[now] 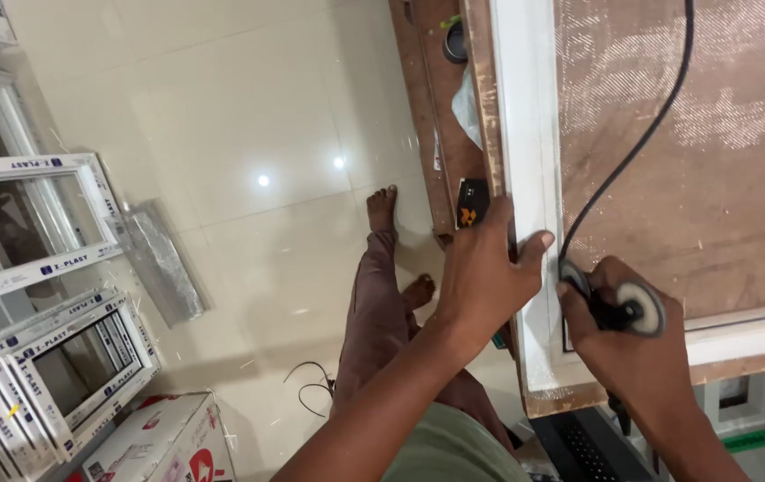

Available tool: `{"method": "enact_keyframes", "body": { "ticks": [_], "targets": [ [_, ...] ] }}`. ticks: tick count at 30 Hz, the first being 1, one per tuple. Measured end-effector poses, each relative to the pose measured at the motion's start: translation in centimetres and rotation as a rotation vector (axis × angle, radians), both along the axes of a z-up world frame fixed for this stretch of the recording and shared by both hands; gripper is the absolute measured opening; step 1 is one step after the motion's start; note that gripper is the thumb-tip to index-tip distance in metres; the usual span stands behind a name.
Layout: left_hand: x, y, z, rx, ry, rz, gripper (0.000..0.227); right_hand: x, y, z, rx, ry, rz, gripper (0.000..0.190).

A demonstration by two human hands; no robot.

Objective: Installing mesh screen into a white window frame using a spline roller tool.

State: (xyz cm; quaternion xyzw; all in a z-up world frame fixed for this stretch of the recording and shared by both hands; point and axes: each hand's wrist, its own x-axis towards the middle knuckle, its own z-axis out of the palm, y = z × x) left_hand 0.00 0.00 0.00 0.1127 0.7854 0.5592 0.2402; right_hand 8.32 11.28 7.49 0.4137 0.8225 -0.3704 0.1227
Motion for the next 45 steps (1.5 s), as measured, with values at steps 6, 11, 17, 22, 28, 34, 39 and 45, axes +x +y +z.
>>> {"method": "enact_keyframes", "body": {
  "ticks": [6,11,17,22,28,34,39,45],
  "targets": [
    [-1.1,-0.2,1.3,-0.006,-0.166,-0.035,0.035,1.3,0.5,-1.0,-0.024,0.081,0.049,0.032],
    [-0.9,-0.3,1.0,-0.053,-0.132,-0.054,0.033,-1.5,0.5,0.5,-0.052,-0.026,0.001,0.031],
    [-1.1,-0.3,0.8,-0.053,-0.172,-0.051,0.034,-0.8,1.0,-0.4,-0.075,0.015,-0.013,0.025],
    [-1.5,-0.2,0.0,-0.041,-0.076,-0.027,0.033,-0.6,1.1,-0.9,-0.010,0.046,0.050,0.022],
    [-1.3,-0.2,0.3,-0.033,-0.059,-0.040,0.033,-0.4,0.9,-1.0,-0.184,0.167,-0.076,0.037],
    [-1.4,-0.1,0.6,-0.081,-0.164,-0.130,0.034,-2.1,0.7,0.7,-0.060,-0.006,-0.033,0.032],
    [-2.4,-0.1,0.3,-0.048,-0.059,-0.093,0.040,-0.8,0.9,-0.5,-0.126,0.018,-0.061,0.021],
    [-3.5,0.5,0.8,-0.085,0.003,-0.072,0.038,-1.2,0.8,0.0,-0.085,-0.021,-0.039,0.022]
  ]
}}
